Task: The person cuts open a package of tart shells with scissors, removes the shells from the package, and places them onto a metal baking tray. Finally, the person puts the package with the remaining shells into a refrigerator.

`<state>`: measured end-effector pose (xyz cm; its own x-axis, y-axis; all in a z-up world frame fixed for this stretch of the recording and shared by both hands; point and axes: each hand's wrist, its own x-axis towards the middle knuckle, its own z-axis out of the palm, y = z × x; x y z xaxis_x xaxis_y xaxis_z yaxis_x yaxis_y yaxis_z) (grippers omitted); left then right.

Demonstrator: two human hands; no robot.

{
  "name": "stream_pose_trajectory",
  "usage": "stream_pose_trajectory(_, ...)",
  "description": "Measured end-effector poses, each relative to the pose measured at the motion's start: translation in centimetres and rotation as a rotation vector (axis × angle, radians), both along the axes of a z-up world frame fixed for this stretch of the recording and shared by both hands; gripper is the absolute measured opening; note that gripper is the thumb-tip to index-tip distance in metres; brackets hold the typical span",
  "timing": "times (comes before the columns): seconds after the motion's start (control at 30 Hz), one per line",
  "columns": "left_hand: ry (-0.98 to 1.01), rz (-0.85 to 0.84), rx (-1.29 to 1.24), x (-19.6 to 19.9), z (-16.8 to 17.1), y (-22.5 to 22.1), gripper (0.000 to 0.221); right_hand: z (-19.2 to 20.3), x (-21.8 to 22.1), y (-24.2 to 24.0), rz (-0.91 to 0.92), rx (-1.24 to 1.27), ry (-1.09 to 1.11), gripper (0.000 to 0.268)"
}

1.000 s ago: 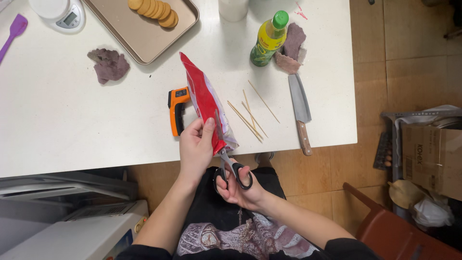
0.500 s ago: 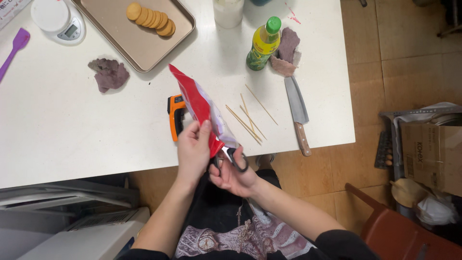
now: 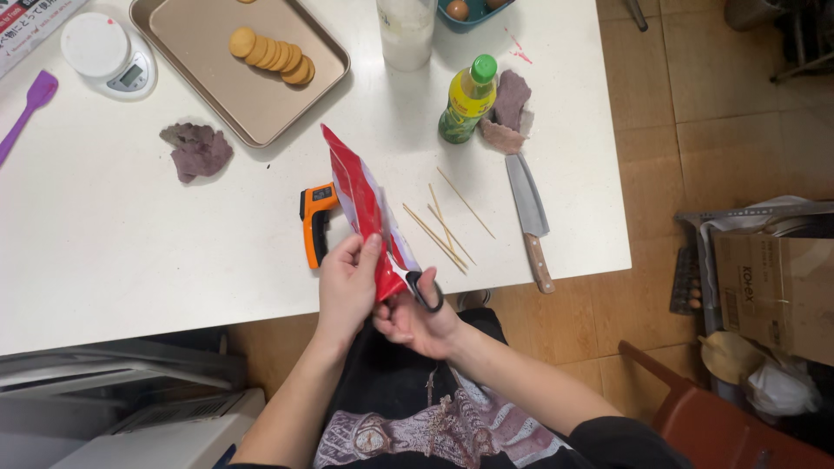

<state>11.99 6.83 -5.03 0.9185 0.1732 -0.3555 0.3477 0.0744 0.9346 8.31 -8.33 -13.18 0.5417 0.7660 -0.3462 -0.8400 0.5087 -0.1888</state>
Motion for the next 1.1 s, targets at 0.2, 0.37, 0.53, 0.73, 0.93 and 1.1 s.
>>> stream_pose_trajectory(0.2, -0.026, -0.019, -0.003, 0.1, 0.2, -0.1, 0.033, -0.9, 1.0, -0.9, 0.039, 0.089, 0.039, 0.085)
stream_pose_trajectory(0.37, -0.047, -0.015, -0.003, -0.6, -0.2, -0.2, 0.032, -0.1, 1.4, -1.8, 0.132, 0.002, 0.090, 0.084)
stream_pose_trajectory(0.53, -0.053, -0.022, -0.037, -1.1, -1.1, 0.2, 0.033, -2.2, 1.3, -2.7, 0.133, -0.088, -0.041, 0.081)
stream_pose_trajectory(0.73, -0.044, -0.009, -0.033, -1.4, -3.1, 0.8, 0.038, 1.6, 2.1, -5.9, 0.324, 0.012, 0.067, 0.070)
stream_pose_trajectory(0.93, 0.096, 0.079, -0.423, -0.5, -2.7, 1.6, 0.026, 4.0, 4.5, -20.5, 0.188, -0.451, -0.497, 0.040)
stream_pose_trajectory(1.1, 0.207, 0.109, -0.612, 0.1, -2.1, 1.3, 0.025, -2.6, 8.6, -25.2, 0.169, -1.888, -0.770, 0.041)
